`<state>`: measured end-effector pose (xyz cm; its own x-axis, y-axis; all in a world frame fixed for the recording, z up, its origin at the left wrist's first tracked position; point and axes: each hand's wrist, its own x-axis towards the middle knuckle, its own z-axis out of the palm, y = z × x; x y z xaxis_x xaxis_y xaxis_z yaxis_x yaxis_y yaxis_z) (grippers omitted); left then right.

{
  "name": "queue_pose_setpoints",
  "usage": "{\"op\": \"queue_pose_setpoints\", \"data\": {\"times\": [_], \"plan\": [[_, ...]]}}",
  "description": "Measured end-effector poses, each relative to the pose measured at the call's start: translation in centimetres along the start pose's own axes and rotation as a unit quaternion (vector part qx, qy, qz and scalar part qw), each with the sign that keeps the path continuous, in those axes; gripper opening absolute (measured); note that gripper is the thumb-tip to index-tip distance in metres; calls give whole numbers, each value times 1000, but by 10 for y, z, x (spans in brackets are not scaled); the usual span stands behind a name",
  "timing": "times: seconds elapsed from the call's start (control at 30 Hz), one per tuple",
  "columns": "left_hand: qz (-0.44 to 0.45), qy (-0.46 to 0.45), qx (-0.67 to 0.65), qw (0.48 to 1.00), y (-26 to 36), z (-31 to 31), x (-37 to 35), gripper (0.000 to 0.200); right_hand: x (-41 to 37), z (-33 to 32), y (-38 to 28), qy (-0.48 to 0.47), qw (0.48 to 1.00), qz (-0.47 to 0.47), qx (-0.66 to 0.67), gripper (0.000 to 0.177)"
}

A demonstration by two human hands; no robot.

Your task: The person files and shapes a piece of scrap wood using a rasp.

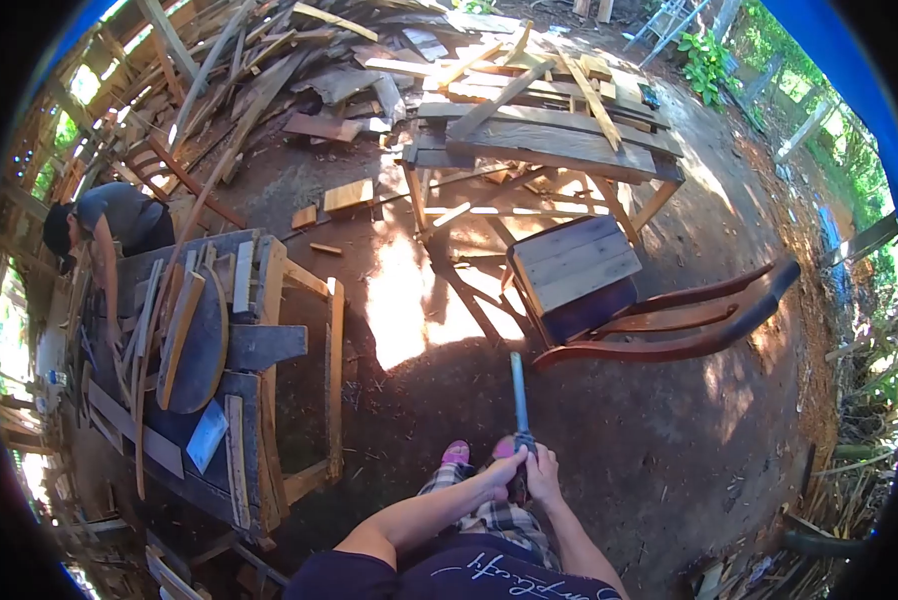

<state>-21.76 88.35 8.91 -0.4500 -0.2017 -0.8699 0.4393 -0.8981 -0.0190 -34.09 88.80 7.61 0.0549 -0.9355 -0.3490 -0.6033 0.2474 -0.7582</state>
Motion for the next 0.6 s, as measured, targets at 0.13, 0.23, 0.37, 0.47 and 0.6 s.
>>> {"op": "queue_pose_setpoints", "data": {"times": [0.13,0.23,0.37,0.47,0.6], "plan": [[77,-5,49,996,16,4,16,42,33,-27,-30,-158,875,189,416,33],[132,-17,218,967,47,14,-11,38,65,-59,-57,-256,859,177,406,31],[293,146,822,466,73,97,-130,40,114,-70,-68,-234,846,115,465,16],[361,-211,625,659,57,163,-165,48,163,-50,-51,-196,880,73,426,16],[452,-329,586,587,39,222,-215,45,198,-31,-65,-117,977,-30,173,16]]}}
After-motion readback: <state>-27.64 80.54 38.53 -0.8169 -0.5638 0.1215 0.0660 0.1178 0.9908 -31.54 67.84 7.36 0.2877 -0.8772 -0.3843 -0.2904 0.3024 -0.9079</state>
